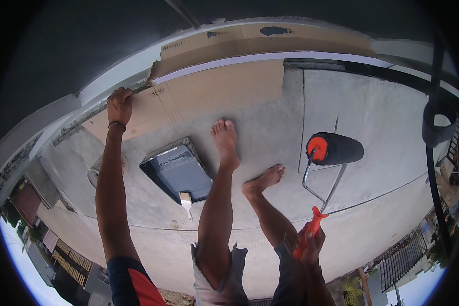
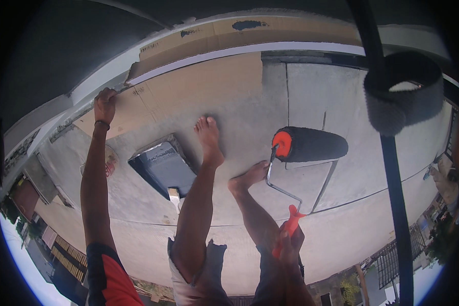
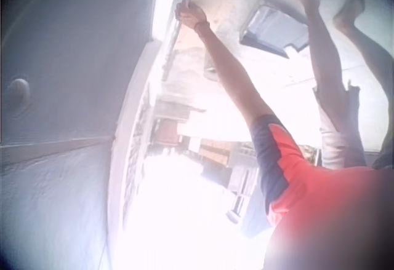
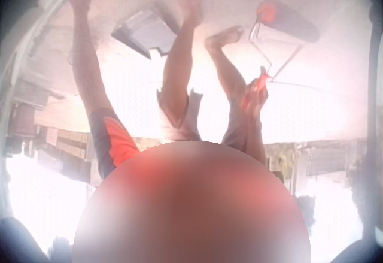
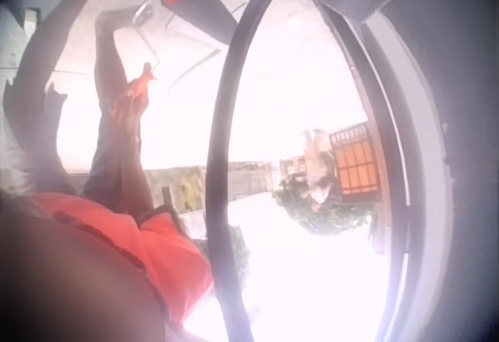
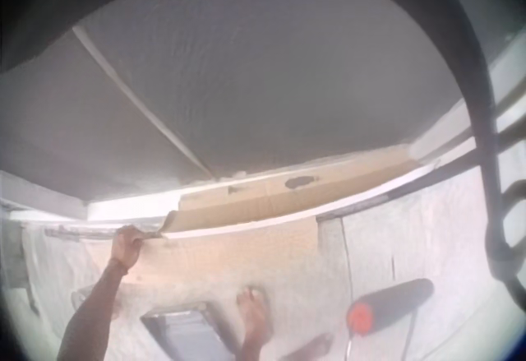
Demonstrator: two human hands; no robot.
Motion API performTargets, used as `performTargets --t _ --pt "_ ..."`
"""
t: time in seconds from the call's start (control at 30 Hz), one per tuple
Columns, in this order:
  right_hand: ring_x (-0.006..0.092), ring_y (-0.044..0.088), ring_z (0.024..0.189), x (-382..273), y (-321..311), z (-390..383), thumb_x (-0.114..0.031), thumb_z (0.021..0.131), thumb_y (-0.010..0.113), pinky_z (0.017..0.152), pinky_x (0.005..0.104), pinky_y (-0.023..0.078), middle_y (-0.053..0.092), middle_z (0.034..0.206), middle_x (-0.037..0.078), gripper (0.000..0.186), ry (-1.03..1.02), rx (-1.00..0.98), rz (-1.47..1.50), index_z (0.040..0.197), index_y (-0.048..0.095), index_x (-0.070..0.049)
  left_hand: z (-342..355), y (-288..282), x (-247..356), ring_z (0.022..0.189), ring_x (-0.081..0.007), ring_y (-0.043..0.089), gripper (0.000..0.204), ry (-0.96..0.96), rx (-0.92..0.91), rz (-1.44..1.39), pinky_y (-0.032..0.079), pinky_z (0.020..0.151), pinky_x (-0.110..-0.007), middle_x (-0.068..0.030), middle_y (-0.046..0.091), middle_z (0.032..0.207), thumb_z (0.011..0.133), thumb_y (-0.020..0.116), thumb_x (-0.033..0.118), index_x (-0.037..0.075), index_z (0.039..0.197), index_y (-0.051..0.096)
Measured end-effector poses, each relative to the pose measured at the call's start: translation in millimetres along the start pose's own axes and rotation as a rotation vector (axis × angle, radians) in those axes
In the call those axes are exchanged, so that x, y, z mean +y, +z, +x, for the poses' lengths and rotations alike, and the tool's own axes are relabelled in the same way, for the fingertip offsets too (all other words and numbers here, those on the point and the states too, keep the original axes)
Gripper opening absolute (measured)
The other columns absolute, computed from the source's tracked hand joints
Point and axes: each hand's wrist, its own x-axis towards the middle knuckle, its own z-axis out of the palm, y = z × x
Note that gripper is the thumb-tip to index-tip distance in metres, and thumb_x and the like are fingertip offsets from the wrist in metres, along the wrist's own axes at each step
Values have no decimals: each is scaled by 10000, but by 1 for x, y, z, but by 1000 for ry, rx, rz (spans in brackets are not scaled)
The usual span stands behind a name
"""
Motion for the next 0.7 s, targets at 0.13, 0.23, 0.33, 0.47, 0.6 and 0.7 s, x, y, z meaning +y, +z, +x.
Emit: performTargets --t 0.13,0.23,0.33,0.47,0.6,0.7 --pt "88 463 456 -1 1 1 -529 892 640 399 248 372 474 605 -2 521 -9 0 33 926 493 -30 3 30 -3 902 -329 609 114 -142 -178 272 472 834 -472 -89 650 936 767 610 57 79 863 667" --pt "89 469 468 -2 1 2 -530 889 644 403 248 377 481 621 1 522 5 5 2 928 493 -32 -28 89 27 1039 -345 560 297 -258 460 388 433 922 -503 -116 597 1117 736 650 90 118 1032 641" --pt "89 476 473 0 -3 3 -544 883 647 410 247 381 488 622 3 538 50 16 29 930 498 -29 -67 155 73 1052 -346 547 402 -1012 547 -123 445 909 -460 -179 562 1067 714 693 74 -7 1090 574" --pt "111 478 430 10 -12 7 -453 930 613 388 260 401 506 629 23 416 -10 -12 -6 906 490 -56 -96 225 128 1125 -223 516 593 -1882 592 -1210 380 955 -402 -149 574 1220 803 709 430 -12 1166 554" --pt "117 479 428 16 -18 9 -449 938 603 386 264 402 508 630 27 410 -40 -42 2 900 490 -56 -98 238 145 1358 -141 308 645 -2007 452 -1612 128 1162 -417 -57 500 1381 833 657 564 99 1262 527" --pt "120 478 426 16 -17 8 -447 943 596 384 269 404 505 630 29 407 -34 -41 8 905 489 -57 -95 236 152 1309 -154 387 588 -1890 401 -1516 165 1156 -429 -34 502 1375 838 665 550 150 1252 542"
